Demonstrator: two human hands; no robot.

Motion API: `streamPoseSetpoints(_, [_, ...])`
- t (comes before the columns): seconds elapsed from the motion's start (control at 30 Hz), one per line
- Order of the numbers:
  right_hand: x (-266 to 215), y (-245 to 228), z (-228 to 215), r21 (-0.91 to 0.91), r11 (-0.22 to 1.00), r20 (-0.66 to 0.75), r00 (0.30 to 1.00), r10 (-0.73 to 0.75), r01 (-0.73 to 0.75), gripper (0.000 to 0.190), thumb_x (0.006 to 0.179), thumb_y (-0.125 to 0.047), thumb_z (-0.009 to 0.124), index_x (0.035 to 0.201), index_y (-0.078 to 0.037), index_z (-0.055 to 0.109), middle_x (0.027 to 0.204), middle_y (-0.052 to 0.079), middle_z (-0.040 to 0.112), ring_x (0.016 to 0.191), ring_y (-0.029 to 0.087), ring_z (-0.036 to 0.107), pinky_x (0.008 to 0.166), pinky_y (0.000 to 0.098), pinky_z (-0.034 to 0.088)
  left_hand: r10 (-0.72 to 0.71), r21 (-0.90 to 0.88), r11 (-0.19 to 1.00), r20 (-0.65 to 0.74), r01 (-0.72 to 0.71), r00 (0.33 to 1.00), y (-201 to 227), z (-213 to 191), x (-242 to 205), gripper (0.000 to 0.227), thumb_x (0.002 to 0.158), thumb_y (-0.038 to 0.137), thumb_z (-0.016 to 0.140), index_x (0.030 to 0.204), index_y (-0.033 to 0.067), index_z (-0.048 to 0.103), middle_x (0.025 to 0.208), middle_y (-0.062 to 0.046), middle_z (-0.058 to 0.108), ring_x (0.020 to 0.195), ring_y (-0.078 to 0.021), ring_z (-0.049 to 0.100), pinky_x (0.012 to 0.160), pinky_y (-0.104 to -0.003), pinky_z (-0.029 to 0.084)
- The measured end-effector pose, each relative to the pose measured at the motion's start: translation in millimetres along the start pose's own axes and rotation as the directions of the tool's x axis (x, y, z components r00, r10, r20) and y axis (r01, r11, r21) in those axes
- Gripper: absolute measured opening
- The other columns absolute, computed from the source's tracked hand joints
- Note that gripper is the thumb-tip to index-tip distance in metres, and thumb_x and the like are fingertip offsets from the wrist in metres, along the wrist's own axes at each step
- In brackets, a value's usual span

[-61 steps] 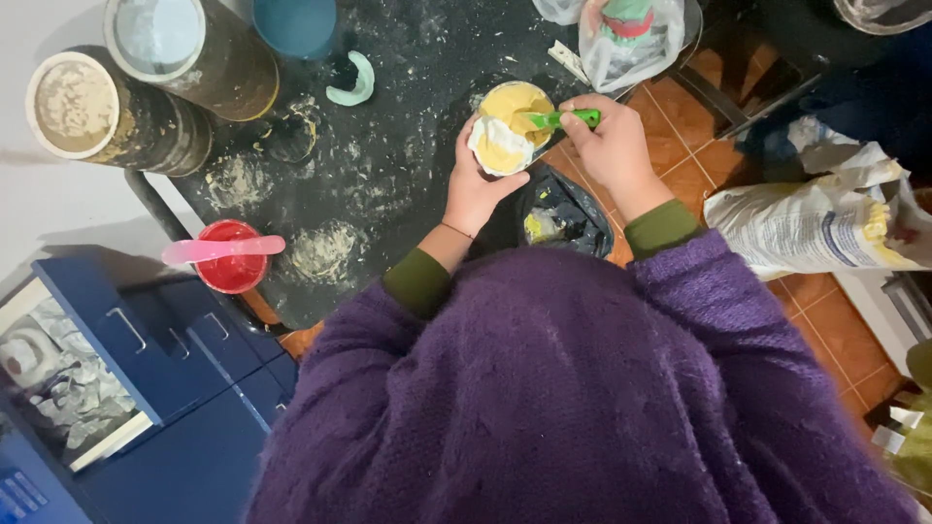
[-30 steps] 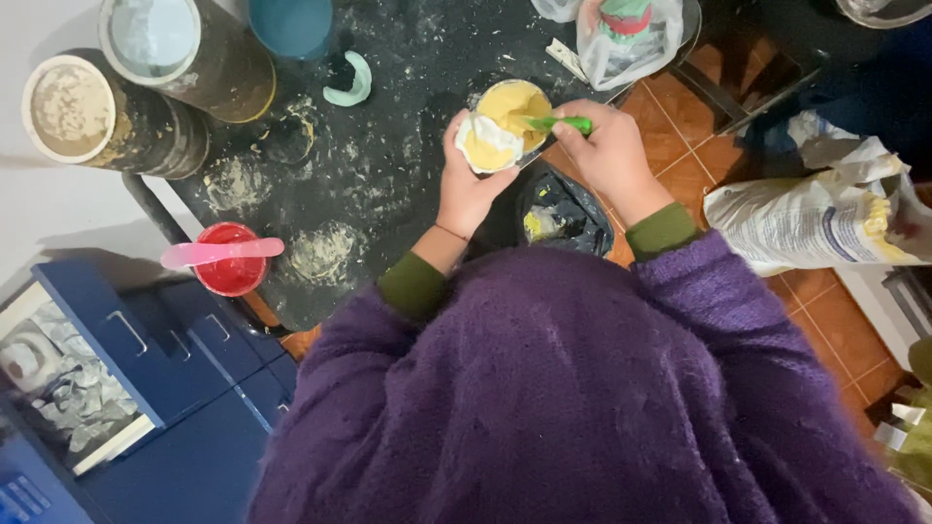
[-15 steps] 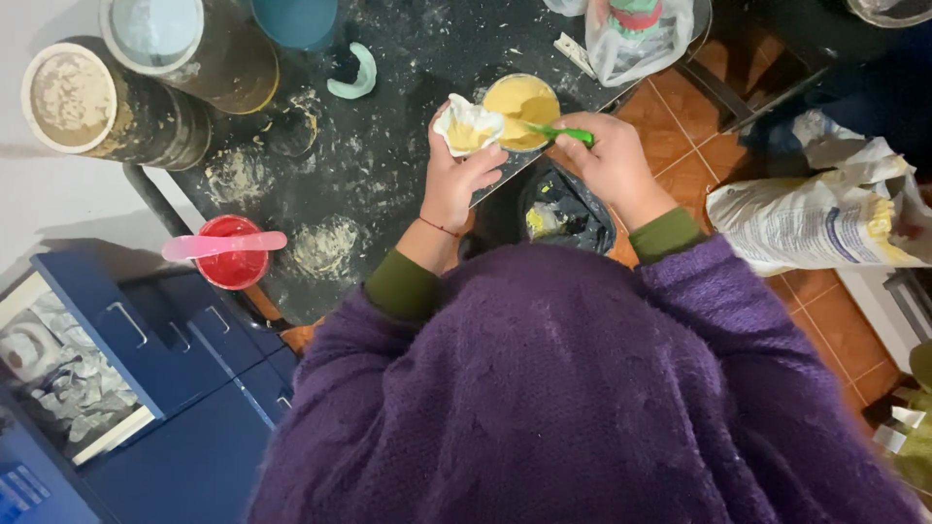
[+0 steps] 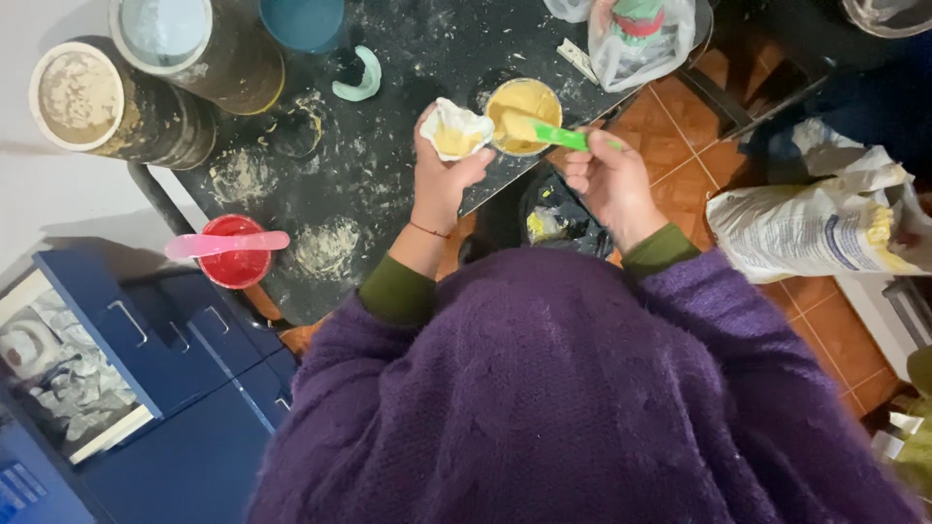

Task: The person mixes a yellow paste in a small container using a green spatula, then transfers the mixture into several small molds on a metal tray. They continue to mix the remaining paste in the container and scrape the sides to ensure it is well combined.

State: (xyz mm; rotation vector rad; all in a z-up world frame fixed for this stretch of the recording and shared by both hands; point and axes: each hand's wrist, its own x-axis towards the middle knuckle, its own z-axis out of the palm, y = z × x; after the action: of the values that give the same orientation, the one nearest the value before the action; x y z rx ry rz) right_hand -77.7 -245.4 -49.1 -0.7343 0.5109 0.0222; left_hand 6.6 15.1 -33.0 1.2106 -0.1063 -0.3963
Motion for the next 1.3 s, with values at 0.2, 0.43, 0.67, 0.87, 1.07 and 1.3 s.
streamPoseSetpoints(0.2, [-31, -36, 25, -0.046, 0.964, 0.081, 0.963, -0.257, 0.261, 0.019, 0.109, -0.019, 0.061, 0.120, -0.003, 0.066, 0.089, 0.010, 0.069, 0.071, 0.019, 0.064, 0.066, 0.0333, 0.054, 0.392, 0.435, 0.823, 0.034, -0.367, 0.919, 24, 21, -13, 0.098, 0.082, 0.009, 0.091, 0.157, 0.0076, 0.028, 0.140, -0.015, 0.062, 0.126, -0.0278, 0.068, 0.107, -0.036, 0.057])
streamPoseSetpoints(0.43, [-99, -51, 101, -0.537, 0.526, 0.347, 0.741, -0.575, 0.660, 0.012, 0.112, -0.011, 0.064, 0.120, -0.003, 0.064, 0.097, 0.010, 0.072, 0.081, 0.019, 0.069, 0.075, 0.0334, 0.057, 0.407, 0.676, 0.665, 0.028, -0.317, 0.913, 34, 51, -16, 0.100, 0.076, 0.033, 0.094, 0.152, 0.0103, 0.033, 0.135, -0.017, 0.068, 0.119, -0.0316, 0.072, 0.096, -0.038, 0.060])
streamPoseSetpoints(0.67, [-108, -49, 128, -0.616, -0.280, 0.732, 0.404, -0.549, 0.736, 0.007, 0.100, -0.006, 0.074, 0.105, -0.001, 0.072, 0.085, 0.014, 0.069, 0.073, 0.027, 0.069, 0.068, 0.0360, 0.054, 0.376, 0.723, 0.643, -0.012, -0.251, 0.927, 38, 65, -15, 0.100, 0.074, 0.048, 0.094, 0.148, 0.0122, 0.038, 0.128, -0.016, 0.071, 0.110, -0.0362, 0.073, 0.087, -0.042, 0.062])
streamPoseSetpoints(0.87, [-113, -53, 131, -0.617, -0.309, 0.739, 0.398, -0.544, 0.723, 0.008, 0.100, -0.007, 0.074, 0.106, -0.002, 0.071, 0.087, 0.014, 0.070, 0.074, 0.028, 0.069, 0.068, 0.0359, 0.054, 0.359, 0.700, 0.670, -0.014, -0.247, 0.933, 39, 66, -18, 0.100, 0.073, 0.048, 0.093, 0.147, 0.0101, 0.038, 0.126, -0.016, 0.072, 0.110, -0.0348, 0.074, 0.087, -0.041, 0.061])
streamPoseSetpoints(1.07, [-113, -56, 131, -0.679, -0.226, 0.671, 0.464, -0.579, 0.699, 0.009, 0.103, -0.010, 0.074, 0.109, -0.003, 0.071, 0.094, 0.014, 0.073, 0.080, 0.025, 0.073, 0.073, 0.0326, 0.056, 0.353, 0.676, 0.688, 0.009, -0.266, 0.936, 38, 63, -19, 0.100, 0.072, 0.044, 0.094, 0.148, 0.0095, 0.038, 0.127, -0.016, 0.072, 0.113, -0.0333, 0.074, 0.089, -0.039, 0.061])
streamPoseSetpoints(1.3, [-105, -54, 128, -0.693, -0.204, 0.663, 0.501, -0.556, 0.691, 0.008, 0.101, -0.010, 0.075, 0.104, -0.003, 0.073, 0.091, 0.012, 0.073, 0.077, 0.021, 0.071, 0.071, 0.0317, 0.055, 0.349, 0.670, 0.688, 0.030, -0.278, 0.937, 35, 62, -17, 0.101, 0.071, 0.039, 0.095, 0.148, 0.0088, 0.037, 0.128, -0.016, 0.070, 0.114, -0.0331, 0.073, 0.090, -0.039, 0.061])
